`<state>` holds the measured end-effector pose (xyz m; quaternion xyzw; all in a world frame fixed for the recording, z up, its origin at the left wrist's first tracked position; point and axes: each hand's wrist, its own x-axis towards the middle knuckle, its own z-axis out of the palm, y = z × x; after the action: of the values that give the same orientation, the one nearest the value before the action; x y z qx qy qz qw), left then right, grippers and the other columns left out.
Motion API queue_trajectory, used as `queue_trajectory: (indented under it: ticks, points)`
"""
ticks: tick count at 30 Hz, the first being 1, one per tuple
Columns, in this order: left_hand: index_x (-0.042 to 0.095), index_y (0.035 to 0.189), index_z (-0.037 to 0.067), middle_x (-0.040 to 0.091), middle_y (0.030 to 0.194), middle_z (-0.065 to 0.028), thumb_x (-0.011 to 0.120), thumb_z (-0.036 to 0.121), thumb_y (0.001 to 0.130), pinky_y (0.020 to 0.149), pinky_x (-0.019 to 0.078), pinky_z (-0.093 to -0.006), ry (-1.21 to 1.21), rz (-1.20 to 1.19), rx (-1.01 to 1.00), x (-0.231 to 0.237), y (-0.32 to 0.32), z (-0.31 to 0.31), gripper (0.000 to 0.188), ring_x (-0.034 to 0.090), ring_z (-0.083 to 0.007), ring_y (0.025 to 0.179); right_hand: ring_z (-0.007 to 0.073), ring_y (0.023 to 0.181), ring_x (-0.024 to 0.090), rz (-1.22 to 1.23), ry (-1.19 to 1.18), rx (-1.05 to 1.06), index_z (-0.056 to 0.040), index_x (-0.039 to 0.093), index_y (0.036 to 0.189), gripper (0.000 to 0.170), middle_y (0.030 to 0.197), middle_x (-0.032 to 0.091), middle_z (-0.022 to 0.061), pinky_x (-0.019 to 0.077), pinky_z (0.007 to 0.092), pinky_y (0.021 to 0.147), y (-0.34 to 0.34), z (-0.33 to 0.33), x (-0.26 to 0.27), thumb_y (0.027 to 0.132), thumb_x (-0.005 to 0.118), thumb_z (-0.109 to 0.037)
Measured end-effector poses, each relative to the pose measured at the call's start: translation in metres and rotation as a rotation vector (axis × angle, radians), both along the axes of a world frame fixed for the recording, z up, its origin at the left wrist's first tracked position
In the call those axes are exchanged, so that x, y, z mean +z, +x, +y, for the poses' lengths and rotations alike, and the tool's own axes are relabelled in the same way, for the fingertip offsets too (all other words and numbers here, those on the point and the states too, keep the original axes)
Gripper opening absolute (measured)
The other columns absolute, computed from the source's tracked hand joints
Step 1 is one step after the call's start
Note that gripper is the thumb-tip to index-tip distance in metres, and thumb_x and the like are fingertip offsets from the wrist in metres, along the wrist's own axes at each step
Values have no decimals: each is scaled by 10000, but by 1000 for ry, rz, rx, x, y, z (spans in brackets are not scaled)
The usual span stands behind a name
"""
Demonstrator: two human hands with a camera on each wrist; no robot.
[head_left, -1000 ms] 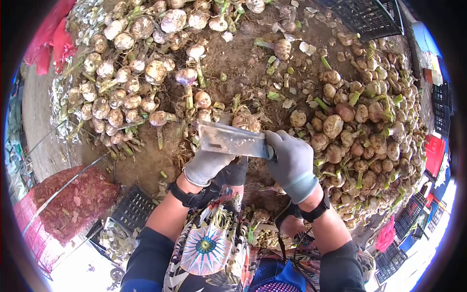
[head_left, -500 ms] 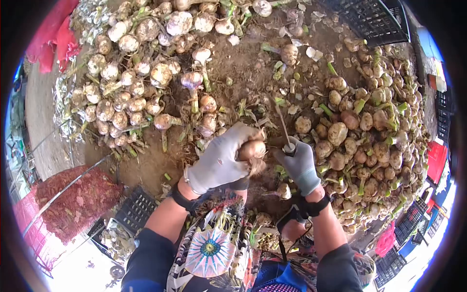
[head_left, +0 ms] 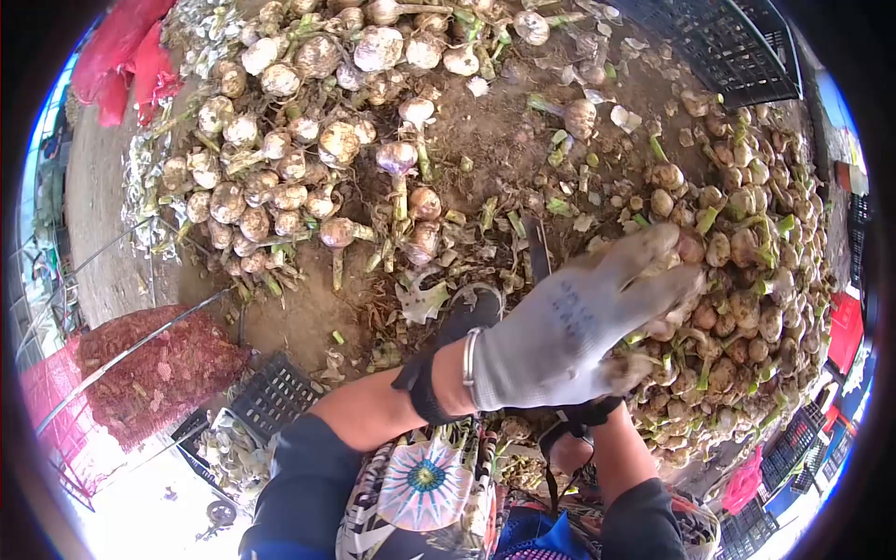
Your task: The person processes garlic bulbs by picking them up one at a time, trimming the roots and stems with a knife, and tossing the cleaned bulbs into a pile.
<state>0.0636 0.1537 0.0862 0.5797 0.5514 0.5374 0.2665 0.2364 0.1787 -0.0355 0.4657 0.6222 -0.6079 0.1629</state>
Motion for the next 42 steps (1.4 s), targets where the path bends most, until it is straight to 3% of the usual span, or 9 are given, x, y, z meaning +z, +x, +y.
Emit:
queue_trajectory:
  ticks: [7,9,13,20,23,25,27,29,42]
  points:
    - [435,1386,-33,601,1202,-296,718,226,845,747,550,-392,-1264,745,663,-122,-131,-58,663,669,-325,942,37,679,525,165,-22,-400,-1,702,968,147,772,655,-25,435,223,606,-13,24,11,858,734,-93]
    - [453,1336,-4,663,1040,-250,736,304,779,738,554,-477,-1121,375,789,-172,-156,-84,697,667,-422,894,42,729,568,46,-65,-388,9,705,999,170,820,676,-9,475,214,661,-29,28,5,858,730,-84]
    - [563,1183,-11,684,860,-97,666,86,847,706,548,-402,-511,150,690,-143,-132,-87,365,655,-273,736,79,794,632,323,-179,-562,40,689,1097,252,907,697,14,523,235,730,-63,20,4,879,726,-79]
    - [547,1241,-35,655,1143,-103,560,-86,813,915,519,-315,-686,-734,331,-85,-60,-85,432,617,-163,1065,65,822,626,535,-269,-536,27,668,1201,352,1011,689,5,520,229,750,-99,12,40,890,750,-115]
    - [539,1260,-28,645,1177,-101,605,-49,845,970,495,-313,-561,-797,317,-80,-58,-91,420,610,-172,1105,119,793,661,350,-180,-382,-35,690,1161,357,1008,706,2,534,264,726,-88,19,62,821,791,-78]
    - [537,1266,-20,639,1190,-99,634,-28,855,994,482,-313,-416,-707,221,-87,-61,-107,423,604,-180,1123,231,758,687,398,705,166,-90,694,1078,349,926,698,41,546,330,686,-75,14,62,741,782,-78]
    - [534,1272,-12,633,1203,-97,662,-8,864,1019,468,-313,-278,-619,122,-97,-57,-117,428,599,-188,1140,306,783,675,306,764,326,-137,671,1036,361,875,652,84,537,394,689,-72,8,70,688,764,-137]
    - [245,1538,-2,499,1422,-127,740,177,890,1067,477,-400,-454,-654,224,-95,-54,-116,835,568,-242,1237,284,795,672,240,836,484,-142,656,1071,370,855,640,68,521,413,717,-76,4,79,714,742,-184]
    - [559,1258,-4,676,1111,-73,741,206,869,874,520,-302,-441,-712,309,-69,-51,-112,478,636,-136,1013,353,768,643,363,819,241,-97,683,1084,413,864,656,111,514,424,671,-68,-5,53,673,710,-71]
